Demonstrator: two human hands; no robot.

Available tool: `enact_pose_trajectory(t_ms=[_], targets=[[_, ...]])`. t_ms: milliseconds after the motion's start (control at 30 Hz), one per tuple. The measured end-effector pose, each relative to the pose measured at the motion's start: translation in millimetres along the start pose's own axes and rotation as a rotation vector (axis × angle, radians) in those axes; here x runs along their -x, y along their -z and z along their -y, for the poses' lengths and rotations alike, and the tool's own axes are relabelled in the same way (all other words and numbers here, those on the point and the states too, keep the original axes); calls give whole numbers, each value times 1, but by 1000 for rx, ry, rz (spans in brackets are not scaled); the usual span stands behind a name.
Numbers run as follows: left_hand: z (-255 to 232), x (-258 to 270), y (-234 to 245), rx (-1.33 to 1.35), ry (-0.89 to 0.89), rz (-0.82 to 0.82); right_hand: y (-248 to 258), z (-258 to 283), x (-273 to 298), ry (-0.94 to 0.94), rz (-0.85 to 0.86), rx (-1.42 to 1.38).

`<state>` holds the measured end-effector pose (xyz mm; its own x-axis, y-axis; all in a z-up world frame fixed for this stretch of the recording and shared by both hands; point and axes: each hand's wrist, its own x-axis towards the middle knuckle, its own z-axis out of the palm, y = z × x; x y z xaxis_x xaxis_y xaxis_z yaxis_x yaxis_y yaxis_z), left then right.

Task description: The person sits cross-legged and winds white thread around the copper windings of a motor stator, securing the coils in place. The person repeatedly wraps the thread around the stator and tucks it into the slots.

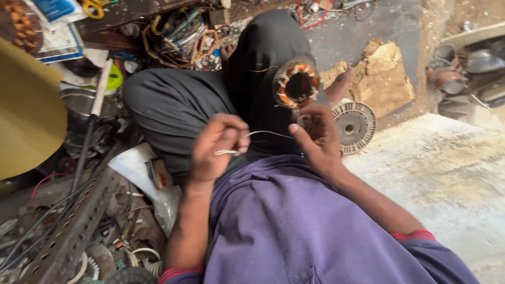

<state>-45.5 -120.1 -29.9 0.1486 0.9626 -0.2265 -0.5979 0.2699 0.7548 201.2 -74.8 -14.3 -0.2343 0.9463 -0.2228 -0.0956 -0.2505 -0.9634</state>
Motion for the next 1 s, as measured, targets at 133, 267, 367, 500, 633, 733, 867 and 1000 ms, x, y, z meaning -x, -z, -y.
enact_pose_trajectory(t_ms=[133,267,367,500,633,733,867,1000], targets=[[17,-34,-30,-61,88,145,11,4,2,-14,103,265],[17,-42,-40,-439,-50,133,14,10,-1,2,154,209],[14,-41,-38,-516,-143,161,9,12,-3,-35,123,404],[6,-42,-42,-597,-237,237,3,16,-5,-36,103,453],[-25,-39,-42,-787,-352,178,2,17,-5,108,116,576],[-48,-33,-39,-588,-275,-95,-1,12,-3,158,71,603],[-31,-27,-55,-1132,-279,-29,-6,4,-3,206,43,637],[-12,-26,-64,-1331,-239,-42,-6,1,2,193,3,588]])
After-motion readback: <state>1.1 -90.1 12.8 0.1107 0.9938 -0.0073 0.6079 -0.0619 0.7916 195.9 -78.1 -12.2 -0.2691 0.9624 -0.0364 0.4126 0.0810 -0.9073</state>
